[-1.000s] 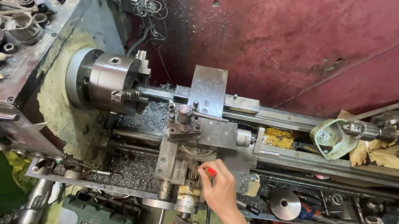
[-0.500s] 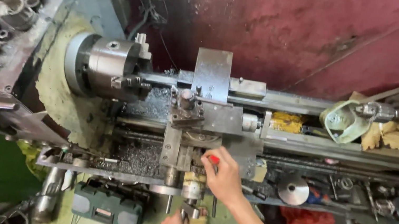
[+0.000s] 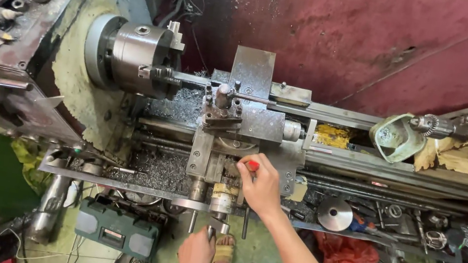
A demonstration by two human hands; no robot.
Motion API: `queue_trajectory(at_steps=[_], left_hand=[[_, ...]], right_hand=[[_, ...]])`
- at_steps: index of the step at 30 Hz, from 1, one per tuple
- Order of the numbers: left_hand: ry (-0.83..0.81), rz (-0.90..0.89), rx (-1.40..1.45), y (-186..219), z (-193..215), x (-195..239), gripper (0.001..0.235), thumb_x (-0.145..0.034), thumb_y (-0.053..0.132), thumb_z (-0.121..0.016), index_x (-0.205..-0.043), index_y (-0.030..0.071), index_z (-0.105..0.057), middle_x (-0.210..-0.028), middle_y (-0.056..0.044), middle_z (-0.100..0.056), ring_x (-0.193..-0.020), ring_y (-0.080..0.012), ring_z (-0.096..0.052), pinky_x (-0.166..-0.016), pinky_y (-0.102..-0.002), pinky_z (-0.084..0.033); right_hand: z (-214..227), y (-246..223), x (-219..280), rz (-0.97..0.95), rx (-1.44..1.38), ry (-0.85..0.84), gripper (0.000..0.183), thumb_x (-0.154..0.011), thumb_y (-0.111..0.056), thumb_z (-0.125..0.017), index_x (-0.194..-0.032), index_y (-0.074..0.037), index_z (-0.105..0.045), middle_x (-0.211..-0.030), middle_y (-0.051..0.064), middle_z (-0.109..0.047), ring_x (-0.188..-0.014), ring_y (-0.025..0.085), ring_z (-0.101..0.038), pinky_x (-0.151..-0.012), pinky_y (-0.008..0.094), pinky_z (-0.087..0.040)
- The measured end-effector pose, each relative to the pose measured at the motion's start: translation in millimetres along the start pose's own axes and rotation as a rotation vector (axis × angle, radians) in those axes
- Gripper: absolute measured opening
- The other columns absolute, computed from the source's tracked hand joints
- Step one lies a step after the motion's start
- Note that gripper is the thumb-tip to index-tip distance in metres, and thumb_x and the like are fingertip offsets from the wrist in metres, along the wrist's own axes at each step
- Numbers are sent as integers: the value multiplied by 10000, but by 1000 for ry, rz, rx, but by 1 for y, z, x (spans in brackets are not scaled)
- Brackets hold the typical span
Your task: Operate a manual lathe by turning handwheels and using a small hand tool to clear chips.
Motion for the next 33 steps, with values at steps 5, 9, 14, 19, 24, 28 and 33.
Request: queue_trajectory(at_steps=[5, 9, 14, 19, 24, 28, 33], left_hand=[[27, -14, -8, -3, -7, -3, 288, -953, 361, -503, -1000, 95, -602, -944, -250, -722, -916, -514, -683, -768, -599, -528], [41, -44, -5, -1, -1, -1, 275, -951, 330, -487, -967, 77, -594, -917, -249, -724, -874, -507, -686, -743, -587, -529], [52, -58, 24, 2, 0, 3, 237, -990, 285, -503, -911, 81, -595, -797, -163, -724, -698, -389, -687, -623, -496, -543], [52, -50, 17, 3, 3, 3, 210, -963, 258, -485, -915, 79, -584, -875, -192, -735, -781, -431, -693, -674, -530, -541], [62, -32, 30, 3, 8, 9, 285, -949, 326, -461, -952, 87, -617, -941, -234, -732, -893, -506, -683, -761, -578, -528], [80, -47, 35, 4, 7, 7, 271, -974, 301, -460, -930, 76, -604, -917, -213, -737, -836, -474, -690, -714, -553, -529], [116, -88, 6, 4, 8, 6, 328, -946, 357, -467, -985, 79, -636, -971, -250, -723, -937, -524, -671, -782, -605, -518]], right_hand=[[0, -3, 5, 20, 4, -1, 207, -992, -265, -594, -951, -85, -688, -917, 57, -649, -749, 199, -634, -668, 323, -504], [0, -7, 8, 26, 32, -20, 213, -994, -286, -592, -960, -101, -692, -903, 53, -642, -752, 203, -630, -676, 338, -493], [-1, -10, 12, 5, 48, -55, 243, -1003, -317, -567, -993, -114, -701, -947, 37, -663, -798, 191, -649, -690, 336, -495], [-6, -8, 11, -5, 67, -78, 297, -1015, -361, -538, -1001, -111, -698, -934, 50, -645, -769, 199, -631, -680, 347, -498], [-5, -11, 11, 24, 104, -62, 283, -1016, -365, -541, -974, -123, -683, -889, 43, -637, -747, 208, -616, -676, 358, -464], [-7, -9, 9, 15, 119, -89, 246, -1009, -332, -563, -988, -126, -696, -889, 47, -637, -761, 209, -630, -665, 358, -478], [-6, -13, 11, 35, 119, -93, 208, -1022, -298, -561, -991, -124, -671, -885, 63, -619, -765, 248, -619, -673, 389, -463]])
Point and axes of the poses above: each hand's wrist, its own x-axis away from the middle knuckle, its own z-axis out of the back of the hand, y = z × x, the point moved 8 cm from there along -x, towards the middle knuckle
